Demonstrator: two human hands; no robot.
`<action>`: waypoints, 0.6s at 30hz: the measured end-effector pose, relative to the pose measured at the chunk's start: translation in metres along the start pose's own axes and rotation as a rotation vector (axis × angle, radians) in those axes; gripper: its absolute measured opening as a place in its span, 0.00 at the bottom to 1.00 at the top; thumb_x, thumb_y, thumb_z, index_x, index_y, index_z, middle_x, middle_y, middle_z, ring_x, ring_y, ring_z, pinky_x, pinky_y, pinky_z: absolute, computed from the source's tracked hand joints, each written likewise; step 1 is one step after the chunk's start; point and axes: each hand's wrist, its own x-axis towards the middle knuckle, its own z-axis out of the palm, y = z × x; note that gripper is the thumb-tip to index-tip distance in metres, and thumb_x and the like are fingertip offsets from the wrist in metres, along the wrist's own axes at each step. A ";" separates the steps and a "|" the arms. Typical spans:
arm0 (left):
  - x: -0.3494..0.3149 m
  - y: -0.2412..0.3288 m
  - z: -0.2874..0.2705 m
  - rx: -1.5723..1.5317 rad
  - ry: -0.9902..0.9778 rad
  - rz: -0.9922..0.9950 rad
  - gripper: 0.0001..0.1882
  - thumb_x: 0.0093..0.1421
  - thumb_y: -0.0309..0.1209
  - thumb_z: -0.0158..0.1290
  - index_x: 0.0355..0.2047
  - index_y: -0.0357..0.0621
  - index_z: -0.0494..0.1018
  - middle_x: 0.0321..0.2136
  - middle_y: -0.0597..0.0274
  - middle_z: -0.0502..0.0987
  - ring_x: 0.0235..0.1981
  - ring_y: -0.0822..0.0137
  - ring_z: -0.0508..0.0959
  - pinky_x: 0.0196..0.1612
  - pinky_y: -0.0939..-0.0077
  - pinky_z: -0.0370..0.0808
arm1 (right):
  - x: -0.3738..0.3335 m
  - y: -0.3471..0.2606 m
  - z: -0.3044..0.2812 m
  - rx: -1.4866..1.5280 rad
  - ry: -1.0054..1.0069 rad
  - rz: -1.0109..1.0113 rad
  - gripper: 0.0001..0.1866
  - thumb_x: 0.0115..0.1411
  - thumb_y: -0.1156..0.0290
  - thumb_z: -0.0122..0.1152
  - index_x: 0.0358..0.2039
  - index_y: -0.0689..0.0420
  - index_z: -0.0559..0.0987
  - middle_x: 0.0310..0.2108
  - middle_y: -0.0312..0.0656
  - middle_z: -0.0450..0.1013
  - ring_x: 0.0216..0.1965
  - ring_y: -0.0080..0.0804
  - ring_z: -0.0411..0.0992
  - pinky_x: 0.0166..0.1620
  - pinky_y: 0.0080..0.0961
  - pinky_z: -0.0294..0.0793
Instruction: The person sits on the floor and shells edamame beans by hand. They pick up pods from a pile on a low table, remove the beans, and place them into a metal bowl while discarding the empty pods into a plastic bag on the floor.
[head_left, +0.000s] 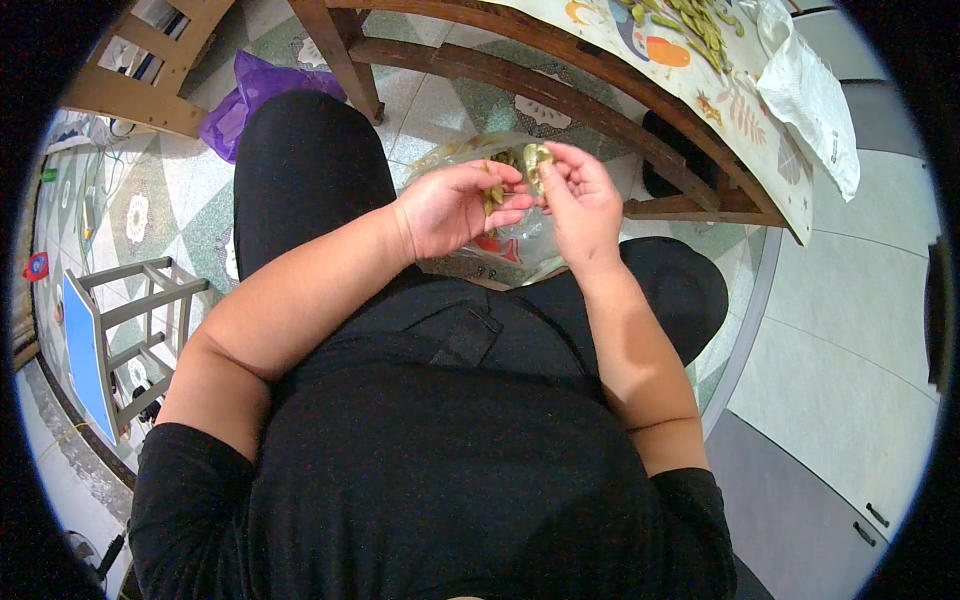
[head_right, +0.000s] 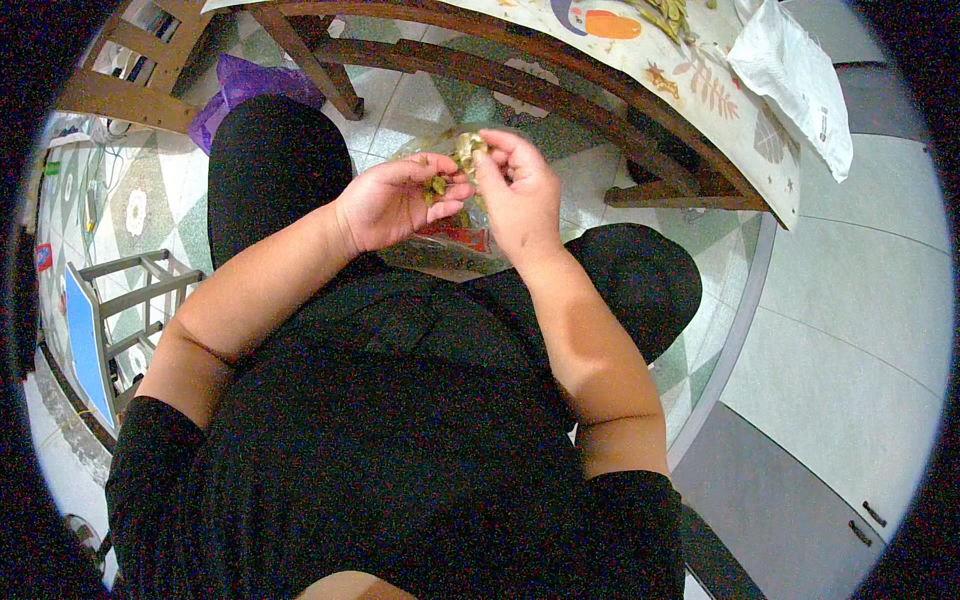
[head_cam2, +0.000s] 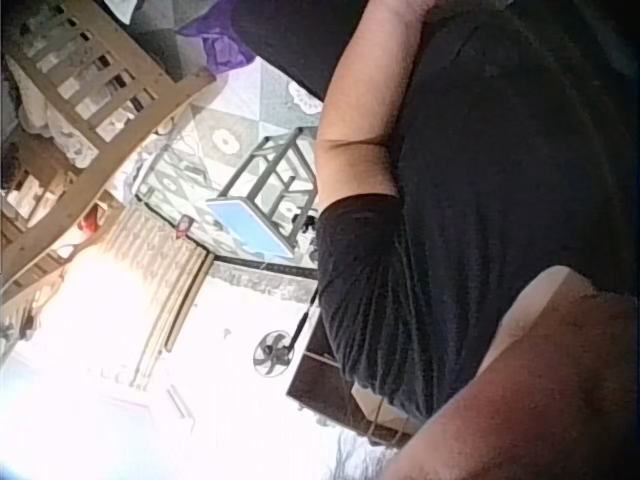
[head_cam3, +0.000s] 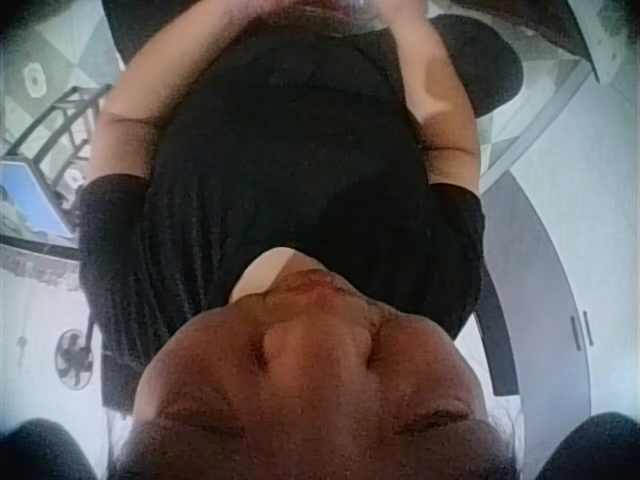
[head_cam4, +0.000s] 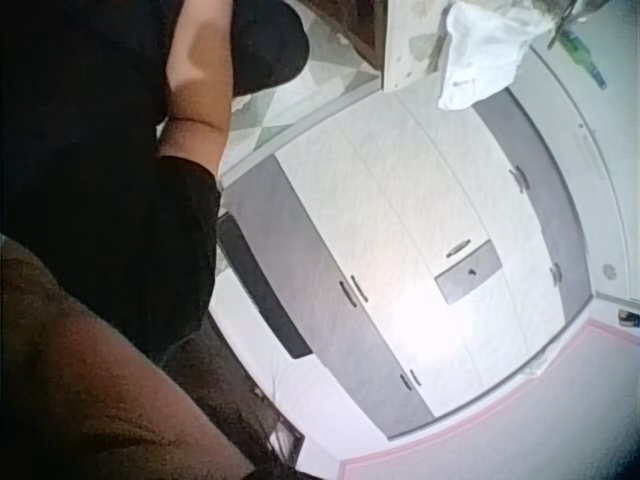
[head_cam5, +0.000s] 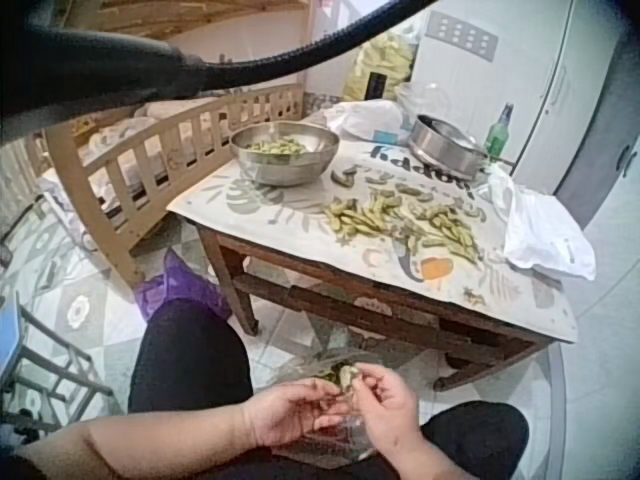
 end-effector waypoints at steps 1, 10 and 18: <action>0.000 0.001 0.000 -0.039 0.000 -0.012 0.14 0.57 0.30 0.37 0.40 0.34 0.62 0.39 0.53 0.68 0.42 0.60 0.70 0.46 0.67 0.67 | 0.002 -0.001 -0.002 0.019 0.029 0.008 0.08 0.53 0.75 0.52 0.34 0.61 0.72 0.25 0.34 0.69 0.25 0.16 0.65 0.29 0.13 0.65; 0.004 0.001 0.003 -0.210 -0.038 -0.015 0.22 0.59 0.37 0.31 0.46 0.30 0.58 0.46 0.48 0.64 0.49 0.56 0.64 0.53 0.65 0.60 | 0.004 -0.003 -0.007 -0.515 -0.003 -0.307 0.07 0.46 0.75 0.56 0.29 0.57 0.75 0.27 0.36 0.66 0.27 0.24 0.65 0.32 0.19 0.65; 0.001 -0.006 0.006 -0.066 0.008 -0.069 0.19 0.60 0.40 0.31 0.42 0.40 0.64 0.34 0.62 0.69 0.33 0.68 0.68 0.39 0.74 0.65 | -0.003 0.001 0.002 -0.512 -0.199 -0.524 0.07 0.44 0.74 0.56 0.28 0.54 0.75 0.30 0.37 0.67 0.29 0.30 0.66 0.33 0.23 0.67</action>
